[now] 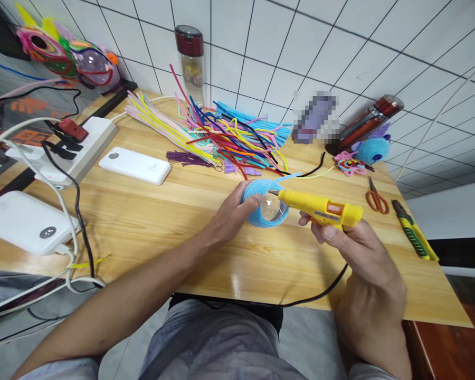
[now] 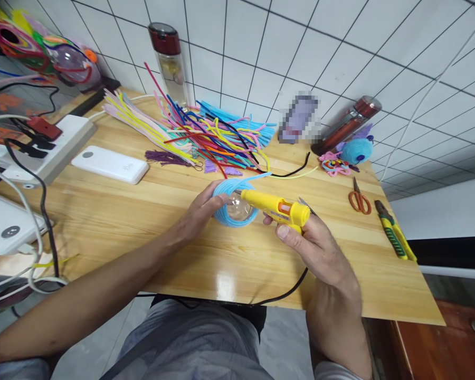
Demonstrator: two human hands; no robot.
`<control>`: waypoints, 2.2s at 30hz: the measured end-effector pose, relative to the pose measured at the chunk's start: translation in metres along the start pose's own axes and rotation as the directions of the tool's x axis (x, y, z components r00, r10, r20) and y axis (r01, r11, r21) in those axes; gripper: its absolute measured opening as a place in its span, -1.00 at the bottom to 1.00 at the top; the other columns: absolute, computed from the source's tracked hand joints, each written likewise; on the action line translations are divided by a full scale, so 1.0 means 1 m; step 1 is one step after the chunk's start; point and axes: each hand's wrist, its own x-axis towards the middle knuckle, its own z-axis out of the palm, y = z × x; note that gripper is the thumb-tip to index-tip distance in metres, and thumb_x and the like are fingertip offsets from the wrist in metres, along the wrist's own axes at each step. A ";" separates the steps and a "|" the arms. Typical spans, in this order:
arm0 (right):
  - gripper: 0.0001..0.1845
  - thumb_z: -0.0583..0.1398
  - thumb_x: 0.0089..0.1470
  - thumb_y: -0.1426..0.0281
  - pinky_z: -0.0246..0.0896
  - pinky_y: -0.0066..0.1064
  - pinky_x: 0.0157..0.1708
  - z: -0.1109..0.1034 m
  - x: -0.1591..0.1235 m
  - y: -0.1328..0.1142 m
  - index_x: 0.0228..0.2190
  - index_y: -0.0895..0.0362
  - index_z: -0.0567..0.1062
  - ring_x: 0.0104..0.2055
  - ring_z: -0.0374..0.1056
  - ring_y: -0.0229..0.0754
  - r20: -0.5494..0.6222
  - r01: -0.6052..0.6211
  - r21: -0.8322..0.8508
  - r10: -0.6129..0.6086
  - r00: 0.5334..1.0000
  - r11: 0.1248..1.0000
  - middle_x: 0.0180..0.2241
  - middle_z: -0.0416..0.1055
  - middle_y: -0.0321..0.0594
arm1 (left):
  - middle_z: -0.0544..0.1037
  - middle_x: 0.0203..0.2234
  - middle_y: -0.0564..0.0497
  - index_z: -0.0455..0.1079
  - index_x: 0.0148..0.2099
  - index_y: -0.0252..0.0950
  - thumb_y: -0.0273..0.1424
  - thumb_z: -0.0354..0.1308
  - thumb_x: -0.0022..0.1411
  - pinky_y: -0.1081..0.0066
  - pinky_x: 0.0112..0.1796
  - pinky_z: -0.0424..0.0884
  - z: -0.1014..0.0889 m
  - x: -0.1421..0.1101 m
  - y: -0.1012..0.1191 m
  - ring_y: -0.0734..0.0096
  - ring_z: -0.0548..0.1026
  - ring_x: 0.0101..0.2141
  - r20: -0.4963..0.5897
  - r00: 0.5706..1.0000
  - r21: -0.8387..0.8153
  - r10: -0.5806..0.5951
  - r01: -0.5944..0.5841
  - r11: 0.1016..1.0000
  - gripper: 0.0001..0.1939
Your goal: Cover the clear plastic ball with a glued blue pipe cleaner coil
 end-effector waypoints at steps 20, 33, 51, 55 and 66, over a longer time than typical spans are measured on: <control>-0.51 0.38 0.25 -0.09 0.60 -0.15 -0.18 0.004 -0.002 -0.005 -0.06 0.03 0.74 -0.20 0.60 0.00 -0.071 -0.018 -0.046 0.015 0.997 0.999 -0.19 0.69 -0.10 | 0.63 0.09 -0.13 0.40 0.33 -0.32 -0.03 0.20 0.39 0.17 0.17 0.46 0.002 -0.001 0.003 0.06 0.54 0.10 -0.003 1.000 0.001 0.010 -0.010 1.000 -0.37; -0.56 0.35 0.30 -0.09 0.55 -0.19 -0.17 0.001 -0.006 -0.003 -0.10 -0.01 0.74 -0.18 0.57 -0.01 -0.076 -0.004 -0.087 -0.003 0.997 0.996 -0.21 0.68 -0.15 | 0.63 0.10 -0.11 0.41 0.33 -0.29 -0.05 0.19 0.41 0.17 0.17 0.45 0.002 -0.002 0.004 0.08 0.53 0.10 0.004 1.000 0.014 0.001 -0.001 1.000 -0.40; -0.60 0.33 0.33 -0.06 0.50 -0.11 -0.09 0.000 -0.006 0.000 -0.11 -0.03 0.73 -0.14 0.54 0.04 -0.059 -0.004 -0.106 -0.002 0.998 0.994 -0.20 0.64 -0.15 | 0.63 0.10 -0.13 0.41 0.33 -0.30 -0.04 0.18 0.42 0.13 0.18 0.44 0.002 -0.002 0.005 0.04 0.55 0.10 0.006 1.000 0.033 -0.020 0.020 0.999 -0.40; -0.60 0.33 0.33 -0.05 0.51 -0.11 -0.09 0.000 -0.006 -0.001 -0.11 -0.02 0.73 -0.13 0.54 0.03 -0.061 -0.001 -0.106 -0.006 0.998 0.994 -0.19 0.64 -0.14 | 0.63 0.08 -0.12 0.41 0.31 -0.30 -0.03 0.18 0.42 0.15 0.17 0.44 0.002 -0.003 0.005 0.06 0.55 0.09 0.008 1.000 0.037 -0.016 0.016 0.999 -0.41; -0.57 0.30 0.33 -0.10 0.54 -0.05 -0.09 -0.004 -0.008 0.004 -0.16 -0.03 0.71 -0.11 0.55 0.09 -0.059 -0.020 -0.110 0.013 0.998 0.994 -0.17 0.66 -0.13 | 0.63 0.18 -0.16 0.39 0.36 -0.30 -0.01 0.19 0.40 0.10 0.25 0.43 0.002 -0.002 0.005 -0.01 0.54 0.19 -0.007 1.000 0.036 -0.020 0.020 0.999 -0.35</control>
